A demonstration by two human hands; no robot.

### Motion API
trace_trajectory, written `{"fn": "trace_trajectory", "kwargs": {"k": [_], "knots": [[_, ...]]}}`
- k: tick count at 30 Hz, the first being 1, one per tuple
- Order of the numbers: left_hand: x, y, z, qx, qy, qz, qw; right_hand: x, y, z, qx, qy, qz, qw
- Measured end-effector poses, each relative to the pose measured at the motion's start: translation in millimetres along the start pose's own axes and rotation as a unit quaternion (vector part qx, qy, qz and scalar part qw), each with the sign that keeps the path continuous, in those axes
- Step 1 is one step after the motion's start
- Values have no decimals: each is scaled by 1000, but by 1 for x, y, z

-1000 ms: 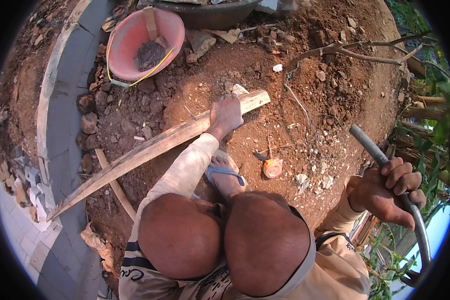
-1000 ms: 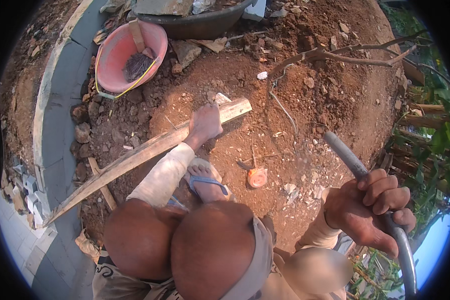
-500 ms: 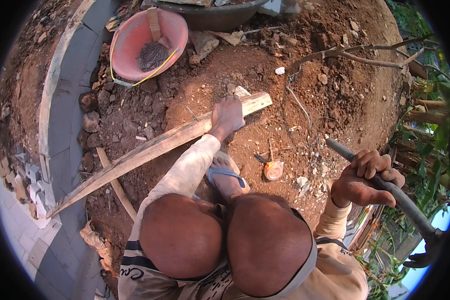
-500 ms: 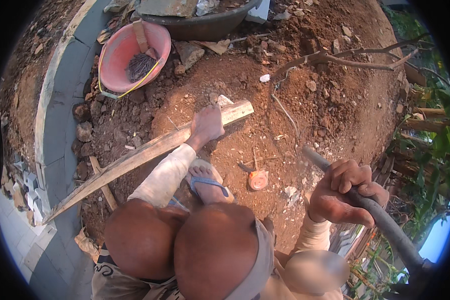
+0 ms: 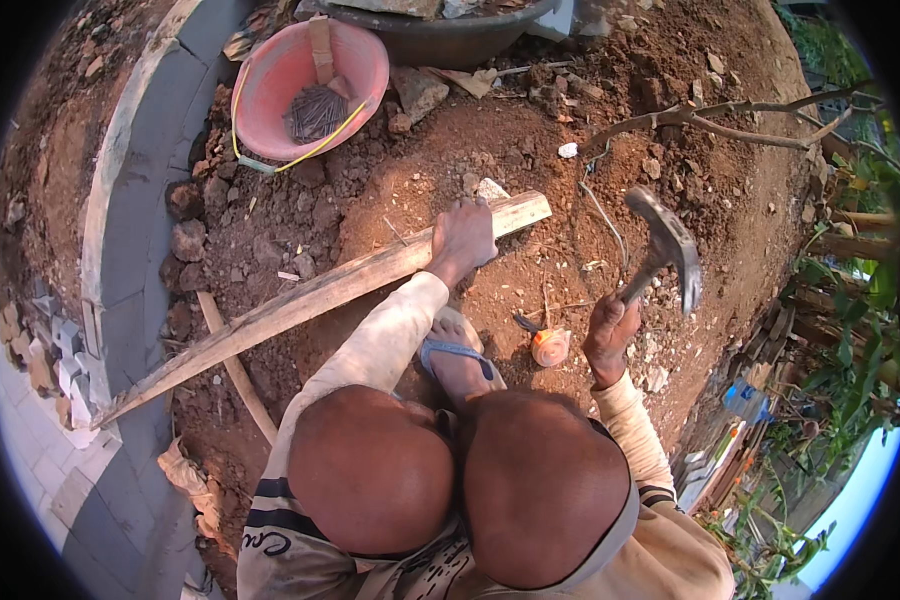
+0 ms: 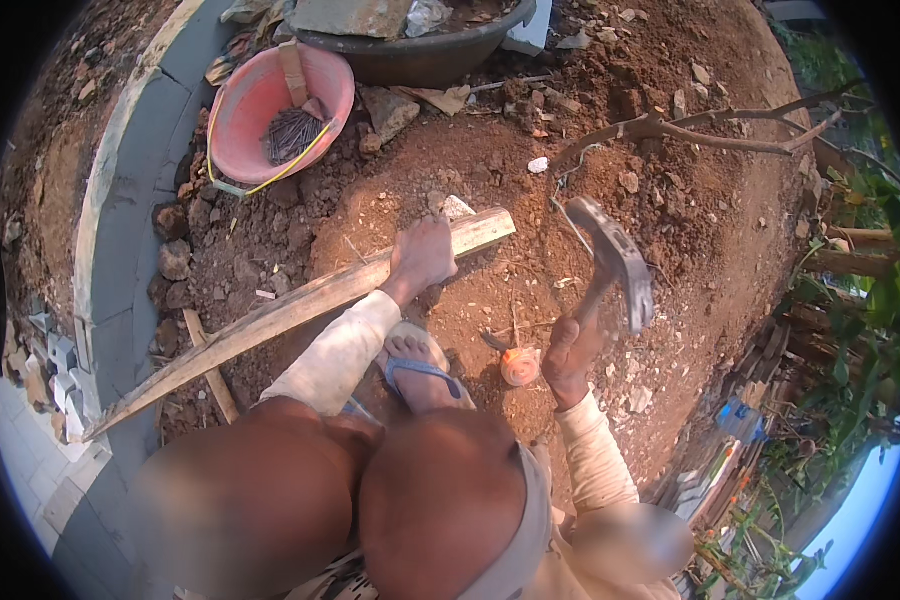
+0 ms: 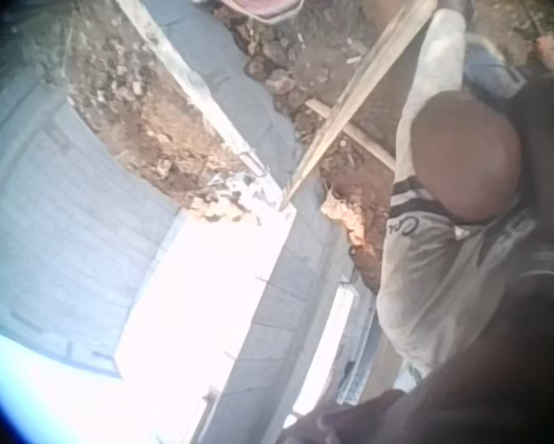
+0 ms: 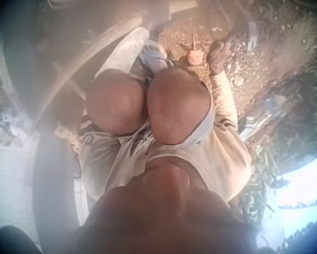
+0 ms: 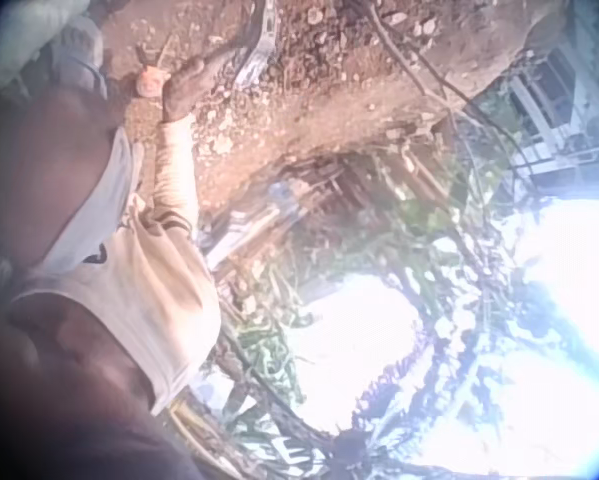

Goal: The person aligns two wooden planks on the ground, measures them with a tape measure, and hammers nails to join them. The person repeatedly adjusts the planks and hammers additional nails to secure the assembly.

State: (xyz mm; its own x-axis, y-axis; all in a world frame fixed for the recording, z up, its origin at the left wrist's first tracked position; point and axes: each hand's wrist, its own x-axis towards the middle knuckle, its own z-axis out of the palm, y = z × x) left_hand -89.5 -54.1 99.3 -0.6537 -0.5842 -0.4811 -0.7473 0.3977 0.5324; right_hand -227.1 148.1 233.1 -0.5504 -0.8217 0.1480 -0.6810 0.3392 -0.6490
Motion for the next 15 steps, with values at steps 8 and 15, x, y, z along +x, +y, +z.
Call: {"fn": "trace_trajectory", "kwargs": {"k": [8,15], "knots": [[-7,-4,3,-30,26,17,999,-16,20,1,-83,-76,111,987],[-5,-10,11,-49,35,35,998,-12,49,16,-166,-180,165,955]]}}
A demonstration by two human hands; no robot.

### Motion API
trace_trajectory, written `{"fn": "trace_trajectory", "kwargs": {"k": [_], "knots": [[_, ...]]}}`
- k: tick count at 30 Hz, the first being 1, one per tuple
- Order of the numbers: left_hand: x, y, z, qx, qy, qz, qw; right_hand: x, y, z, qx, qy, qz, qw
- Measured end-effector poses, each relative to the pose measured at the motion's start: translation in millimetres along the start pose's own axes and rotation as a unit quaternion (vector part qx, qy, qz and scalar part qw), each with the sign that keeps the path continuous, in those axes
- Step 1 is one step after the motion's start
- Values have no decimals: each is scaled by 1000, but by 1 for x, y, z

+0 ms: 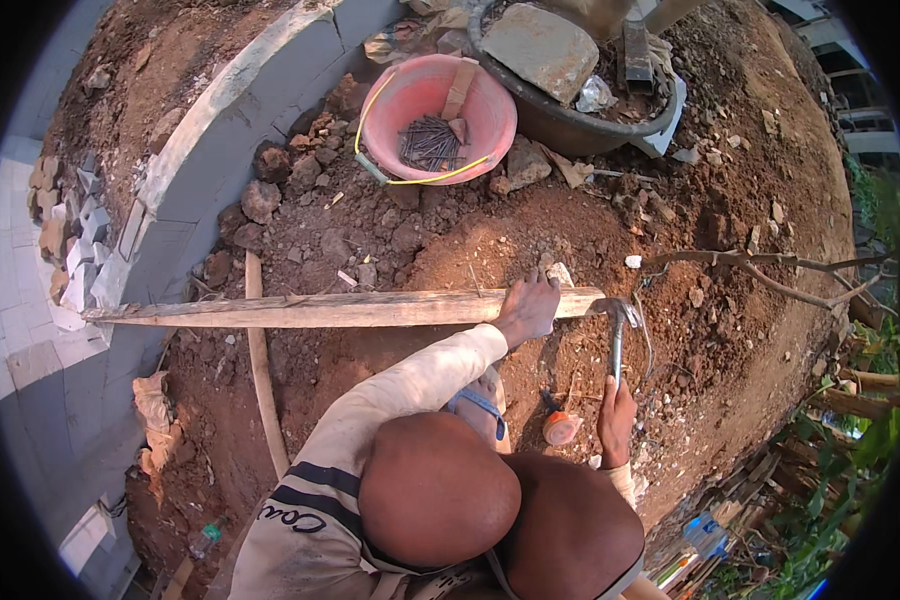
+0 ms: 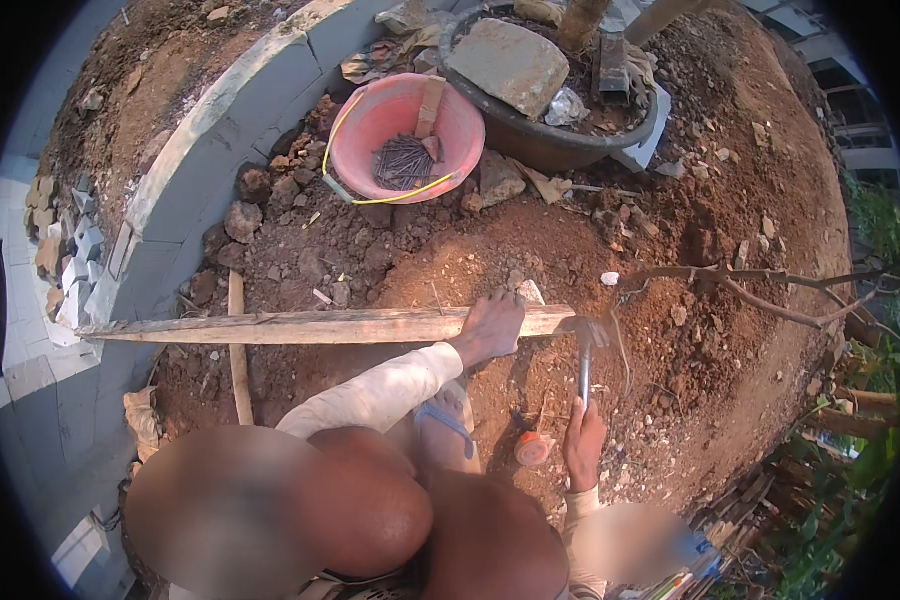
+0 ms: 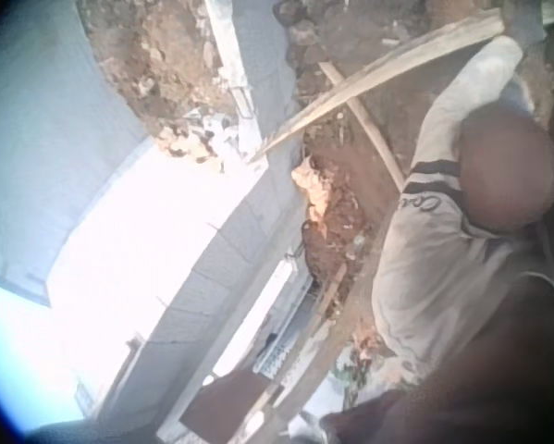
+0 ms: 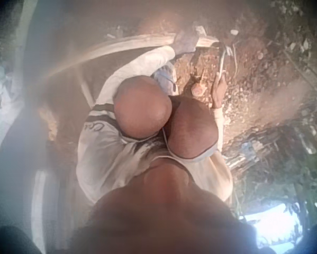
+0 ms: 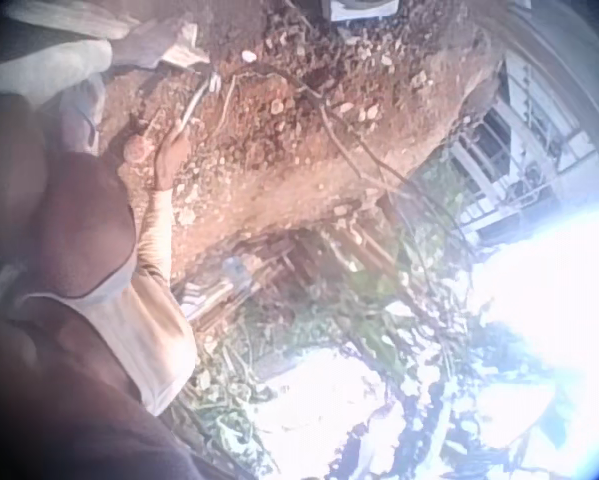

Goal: The person aligns two wooden planks on the ground, measures them with a tape measure, and hammers nails to join them. The person repeatedly adjusts the planks and hammers additional nails to secure the assembly.

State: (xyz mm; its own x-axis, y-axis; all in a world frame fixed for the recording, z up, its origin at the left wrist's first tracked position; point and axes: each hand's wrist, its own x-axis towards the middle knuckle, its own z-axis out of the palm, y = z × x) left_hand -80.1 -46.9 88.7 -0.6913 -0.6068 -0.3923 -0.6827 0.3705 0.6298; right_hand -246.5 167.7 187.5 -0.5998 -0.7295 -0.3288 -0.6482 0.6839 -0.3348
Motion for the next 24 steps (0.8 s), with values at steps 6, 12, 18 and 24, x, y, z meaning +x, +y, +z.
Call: {"fn": "trace_trajectory", "kwargs": {"k": [6,12,18,24], "knots": [[-37,-16,-15,-64,99,51,992,-1,25,12,58,5,-60,996],[-135,-86,-53,-57,202,-10,978,6,47,33,83,-21,-25,996],[-219,-152,-76,-59,208,-106,971,26,102,67,122,13,-26,992],[-250,-179,-82,52,99,-124,986,57,167,90,53,11,5,999]]}}
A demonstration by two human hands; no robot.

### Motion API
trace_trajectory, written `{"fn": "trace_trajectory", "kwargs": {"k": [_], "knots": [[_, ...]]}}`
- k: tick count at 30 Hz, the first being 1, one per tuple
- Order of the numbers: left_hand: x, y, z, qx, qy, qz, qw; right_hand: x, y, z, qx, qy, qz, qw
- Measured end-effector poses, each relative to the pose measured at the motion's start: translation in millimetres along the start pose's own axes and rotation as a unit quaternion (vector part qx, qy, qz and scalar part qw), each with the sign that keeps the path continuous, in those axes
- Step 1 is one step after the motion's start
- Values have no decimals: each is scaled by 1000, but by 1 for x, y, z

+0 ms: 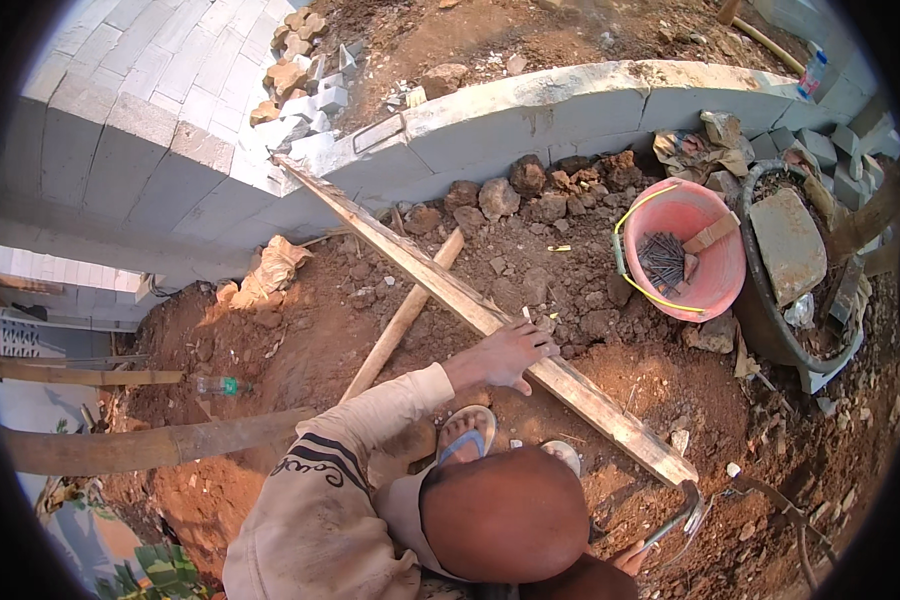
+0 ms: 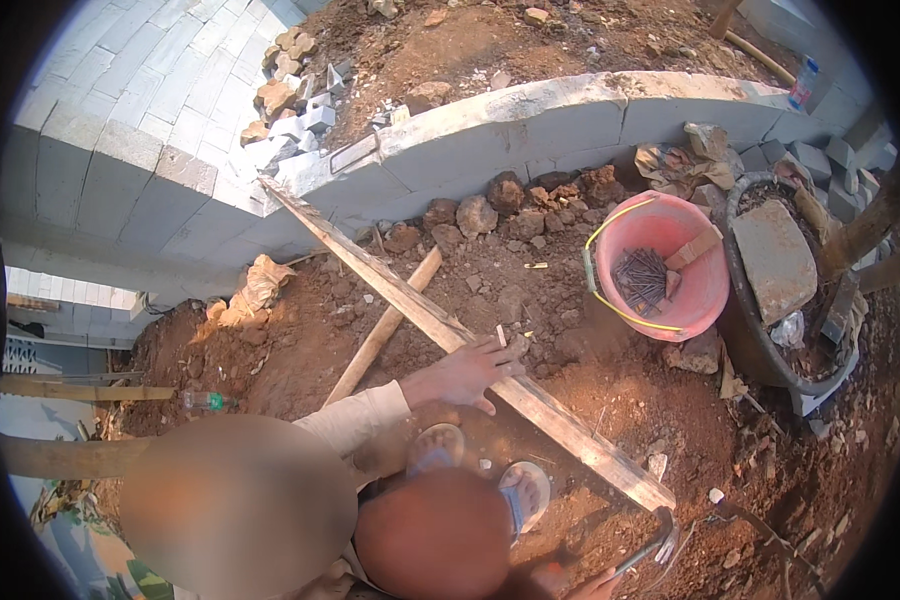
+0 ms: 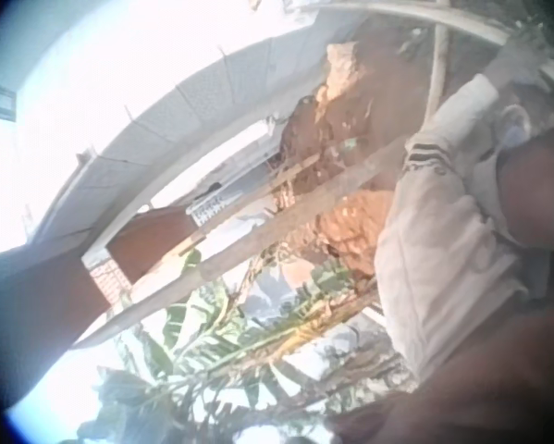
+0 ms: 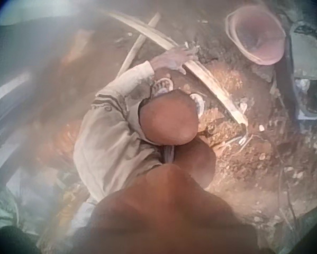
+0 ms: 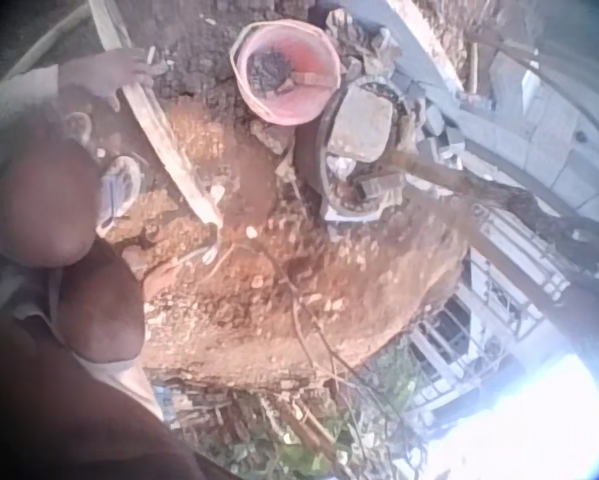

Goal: The person aligns two wooden planks on the ground, measures them with a tape measure, and hammers nails to join them. The person repeatedly adjusts the planks and hammers additional nails to secure the assembly.

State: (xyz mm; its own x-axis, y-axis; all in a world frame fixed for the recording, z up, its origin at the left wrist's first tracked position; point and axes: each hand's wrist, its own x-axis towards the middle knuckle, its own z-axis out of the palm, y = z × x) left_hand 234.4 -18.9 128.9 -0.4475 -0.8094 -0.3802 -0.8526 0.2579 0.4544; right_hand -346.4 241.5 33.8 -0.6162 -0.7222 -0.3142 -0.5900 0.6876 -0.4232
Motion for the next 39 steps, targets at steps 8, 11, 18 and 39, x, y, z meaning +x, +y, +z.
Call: {"fn": "trace_trajectory", "kwargs": {"k": [8,11,18,39], "knots": [[21,-33,4,54,-132,-48,989,21,13,16,15,10,-53,998],[24,-38,7,67,-110,-24,991,14,-7,23,3,20,-45,999],[18,-41,12,67,-12,16,998,3,-47,31,-5,32,-49,998],[27,-36,-6,69,-163,-29,984,-23,-52,-14,128,-40,-13,991]]}}
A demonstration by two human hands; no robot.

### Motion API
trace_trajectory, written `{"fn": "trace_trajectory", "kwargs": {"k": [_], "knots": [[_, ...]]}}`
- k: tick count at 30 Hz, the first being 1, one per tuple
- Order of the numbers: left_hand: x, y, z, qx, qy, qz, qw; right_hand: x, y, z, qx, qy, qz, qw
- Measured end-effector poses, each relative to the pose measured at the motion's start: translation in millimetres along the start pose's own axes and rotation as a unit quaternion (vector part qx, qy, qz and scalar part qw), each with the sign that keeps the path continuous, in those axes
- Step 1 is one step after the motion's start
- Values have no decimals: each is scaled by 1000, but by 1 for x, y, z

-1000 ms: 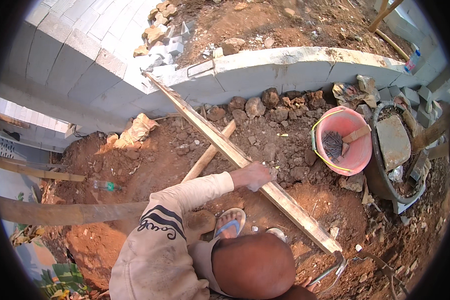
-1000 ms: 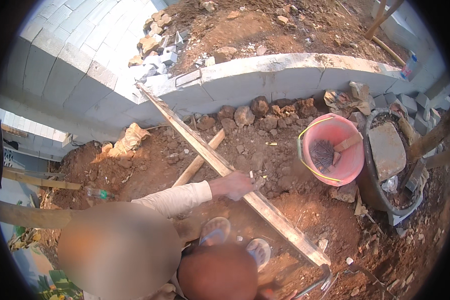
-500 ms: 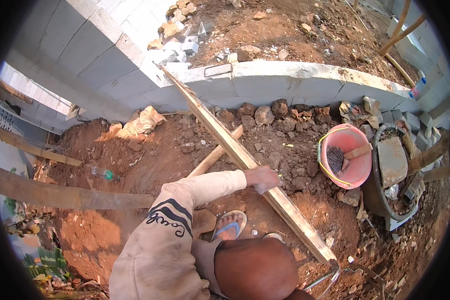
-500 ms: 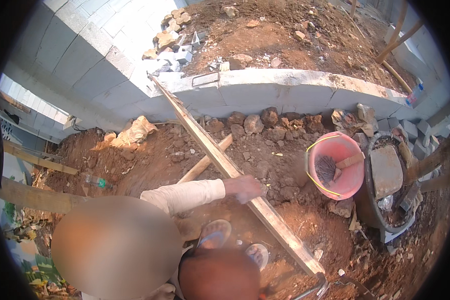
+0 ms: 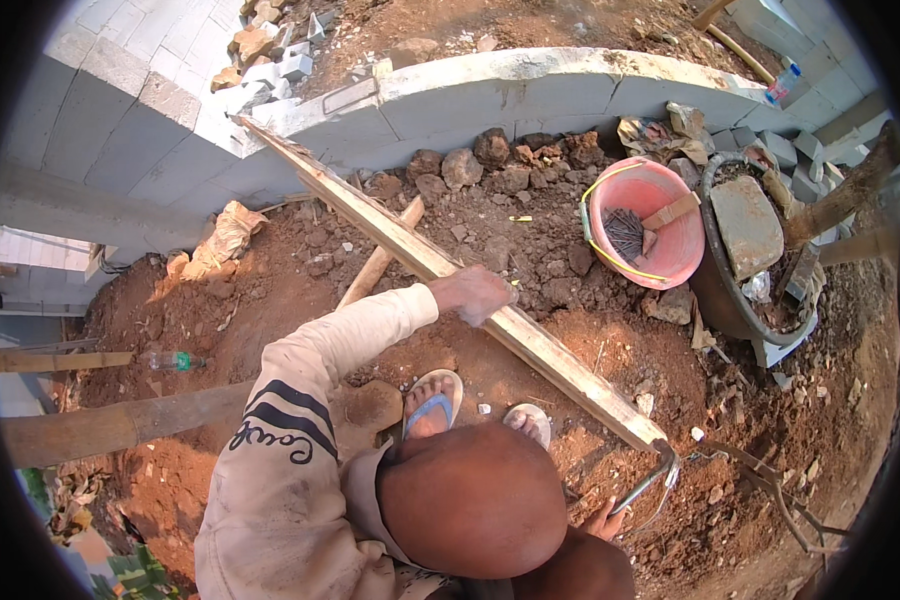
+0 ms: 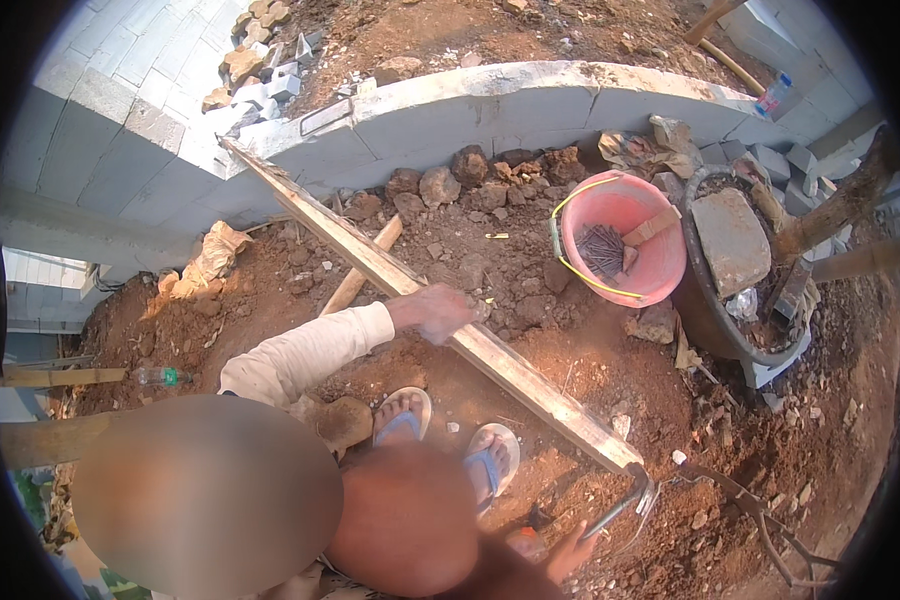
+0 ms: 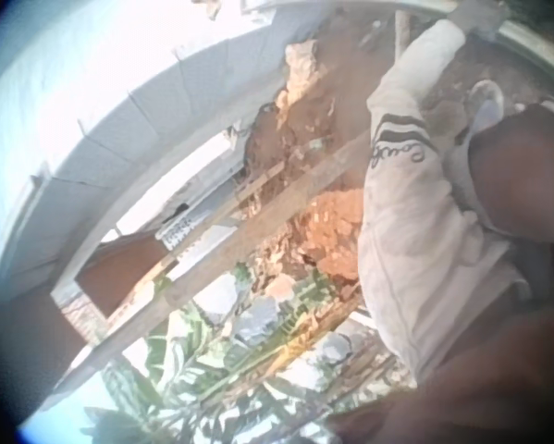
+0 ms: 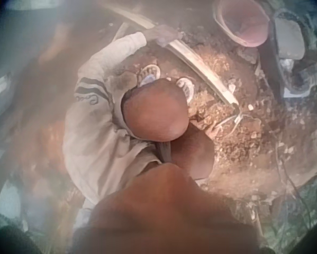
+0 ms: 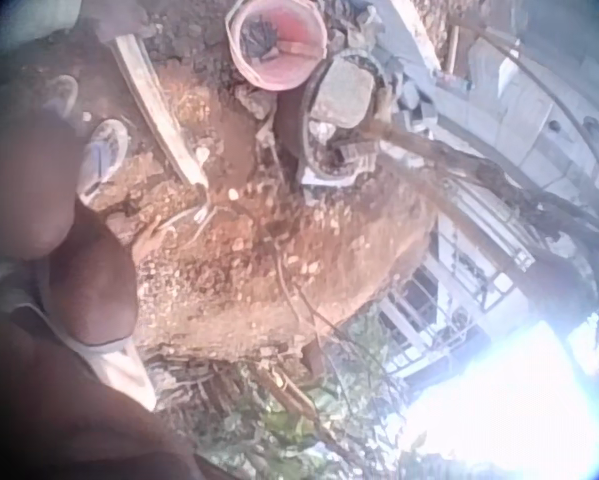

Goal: The person aligns two wooden planks on the ground, measures them with a tape measure, and hammers nails to join them. The person repeatedly adjusts the planks and hammers additional nails to secure the assembly.

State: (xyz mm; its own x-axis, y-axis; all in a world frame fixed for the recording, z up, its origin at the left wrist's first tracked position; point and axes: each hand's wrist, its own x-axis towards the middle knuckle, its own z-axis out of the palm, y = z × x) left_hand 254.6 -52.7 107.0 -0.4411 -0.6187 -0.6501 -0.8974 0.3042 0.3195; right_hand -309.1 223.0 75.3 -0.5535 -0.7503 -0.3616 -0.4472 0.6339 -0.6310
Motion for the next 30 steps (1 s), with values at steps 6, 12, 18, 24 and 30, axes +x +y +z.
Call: {"fn": "trace_trajectory", "kwargs": {"k": [6,12,18,24,30], "knots": [[-11,4,-9,-17,69,36,997,-9,-33,-4,16,-22,5,1000],[-5,5,-5,-1,26,4,1000,-18,-43,0,34,-20,-47,998],[9,-14,-12,-48,-26,80,995,-23,-54,-1,45,-33,-18,998],[42,-34,-19,-99,-151,94,979,-27,-72,-3,51,-31,8,998],[34,-37,-4,-105,-48,105,988,-29,-84,-4,62,-21,-30,997]]}}
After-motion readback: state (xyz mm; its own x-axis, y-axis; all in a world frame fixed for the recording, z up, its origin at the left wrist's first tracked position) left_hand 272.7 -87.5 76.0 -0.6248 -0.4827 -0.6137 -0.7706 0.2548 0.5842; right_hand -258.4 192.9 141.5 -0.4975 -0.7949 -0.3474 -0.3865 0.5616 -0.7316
